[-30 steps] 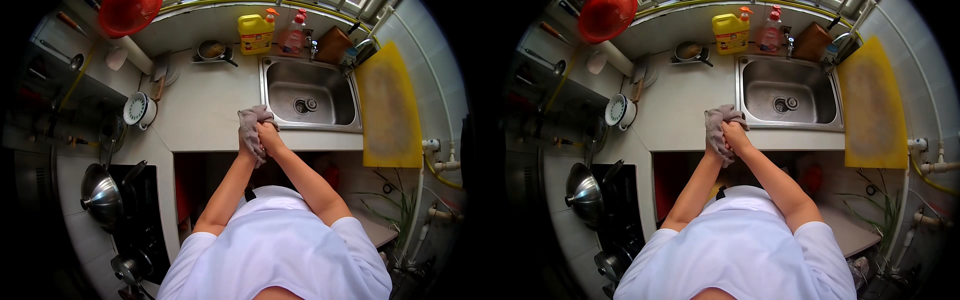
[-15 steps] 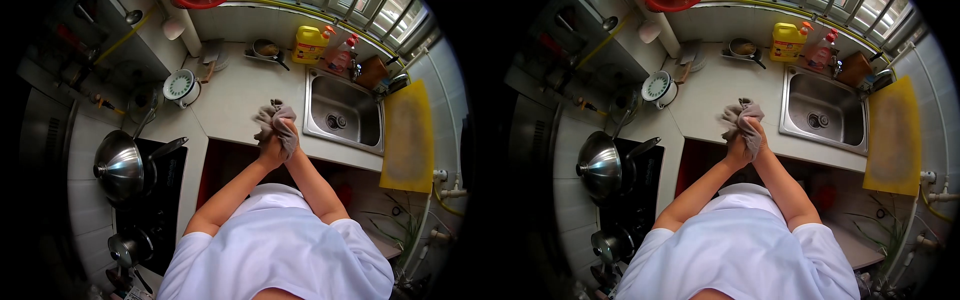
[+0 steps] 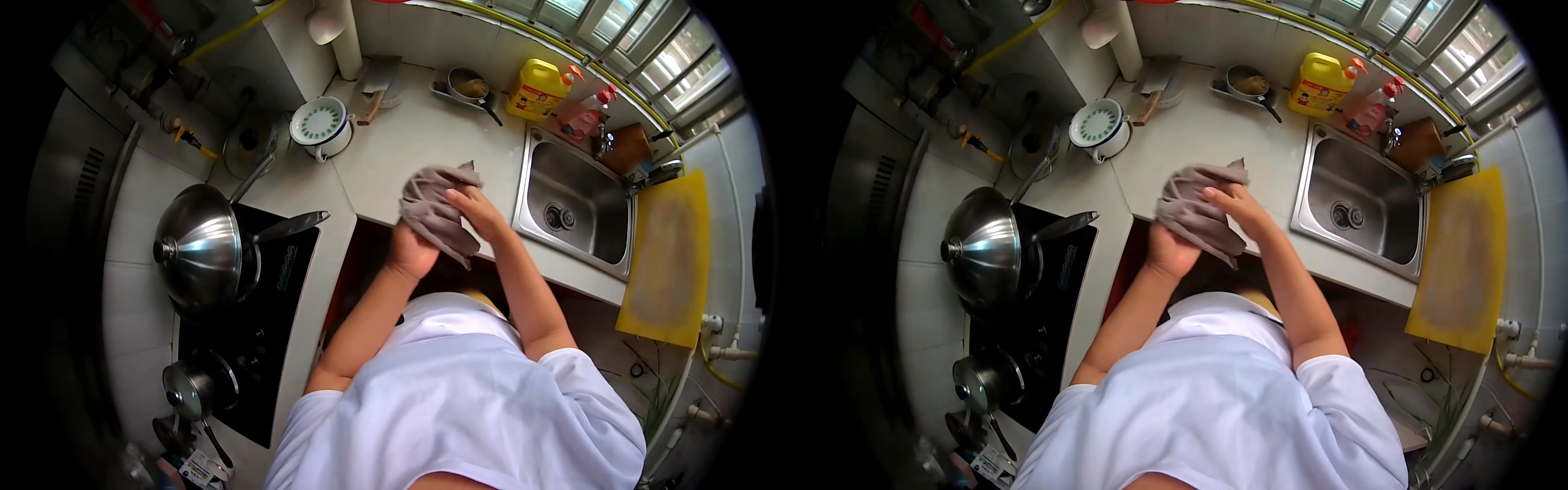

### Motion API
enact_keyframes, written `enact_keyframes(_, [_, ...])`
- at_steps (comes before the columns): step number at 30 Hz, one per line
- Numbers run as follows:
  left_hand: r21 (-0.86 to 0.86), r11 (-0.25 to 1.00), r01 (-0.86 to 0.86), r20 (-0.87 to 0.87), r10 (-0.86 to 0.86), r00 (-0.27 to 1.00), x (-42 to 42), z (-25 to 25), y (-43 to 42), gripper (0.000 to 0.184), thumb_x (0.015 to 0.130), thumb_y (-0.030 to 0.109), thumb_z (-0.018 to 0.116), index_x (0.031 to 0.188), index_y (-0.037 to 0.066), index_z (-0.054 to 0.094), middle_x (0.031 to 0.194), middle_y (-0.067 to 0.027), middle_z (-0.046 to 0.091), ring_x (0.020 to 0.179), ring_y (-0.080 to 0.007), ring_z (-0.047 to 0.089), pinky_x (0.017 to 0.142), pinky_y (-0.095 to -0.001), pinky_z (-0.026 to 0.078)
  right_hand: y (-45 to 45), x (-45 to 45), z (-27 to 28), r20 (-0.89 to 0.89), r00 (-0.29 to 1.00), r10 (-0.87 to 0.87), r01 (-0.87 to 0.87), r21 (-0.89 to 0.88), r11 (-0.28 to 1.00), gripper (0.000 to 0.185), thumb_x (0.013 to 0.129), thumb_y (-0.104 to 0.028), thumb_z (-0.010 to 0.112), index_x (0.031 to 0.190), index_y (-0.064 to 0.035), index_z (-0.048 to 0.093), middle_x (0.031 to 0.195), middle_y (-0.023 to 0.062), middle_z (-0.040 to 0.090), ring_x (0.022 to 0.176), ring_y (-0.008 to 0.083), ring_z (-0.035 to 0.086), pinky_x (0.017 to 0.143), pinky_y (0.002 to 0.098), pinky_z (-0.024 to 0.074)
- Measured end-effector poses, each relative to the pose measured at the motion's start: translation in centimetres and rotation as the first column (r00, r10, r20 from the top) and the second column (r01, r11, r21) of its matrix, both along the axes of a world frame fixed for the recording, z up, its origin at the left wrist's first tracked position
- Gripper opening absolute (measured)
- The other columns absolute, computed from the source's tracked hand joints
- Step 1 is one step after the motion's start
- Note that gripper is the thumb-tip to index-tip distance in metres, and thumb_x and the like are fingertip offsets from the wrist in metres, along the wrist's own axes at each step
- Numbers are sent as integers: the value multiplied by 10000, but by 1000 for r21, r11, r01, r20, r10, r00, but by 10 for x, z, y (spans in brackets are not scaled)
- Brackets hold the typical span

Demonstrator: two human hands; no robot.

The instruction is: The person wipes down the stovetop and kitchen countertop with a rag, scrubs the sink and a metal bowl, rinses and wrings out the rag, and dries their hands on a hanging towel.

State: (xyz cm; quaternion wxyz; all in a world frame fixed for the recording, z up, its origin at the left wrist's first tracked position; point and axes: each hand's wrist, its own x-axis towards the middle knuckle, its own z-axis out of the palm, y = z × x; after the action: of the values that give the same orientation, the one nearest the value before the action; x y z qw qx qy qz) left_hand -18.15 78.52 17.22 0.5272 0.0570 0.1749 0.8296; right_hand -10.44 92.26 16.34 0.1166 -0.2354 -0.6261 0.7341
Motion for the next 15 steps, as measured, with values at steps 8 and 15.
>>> enact_keyframes(8, [61, 998, 4, 17, -5, 1000, -26, -8, -15, 563, 898, 410, 512, 1319, 52, 405, 1278, -145, 488, 1159, -297, 508, 1006, -445, 425, 51, 35, -1, 254, 964, 80, -121, 147, 982, 614, 910, -578, 463, 1035, -9, 656, 970, 71, 654, 922, 168, 574, 808, 300, 432])
enact_keyframes(15, [129, 967, 220, 54, -229, 972, -19, -26, -2, 542, 880, 335, 567, 1298, 23, 423, 1239, -129, 529, 1132, -257, 527, 973, -384, 446, 55, 16, -14, 63, 975, 214, -178, -356, 917, 383, 930, -415, 550, 991, -54, 663, 875, -3, 650, 820, 87, 574, 748, 238, 438])
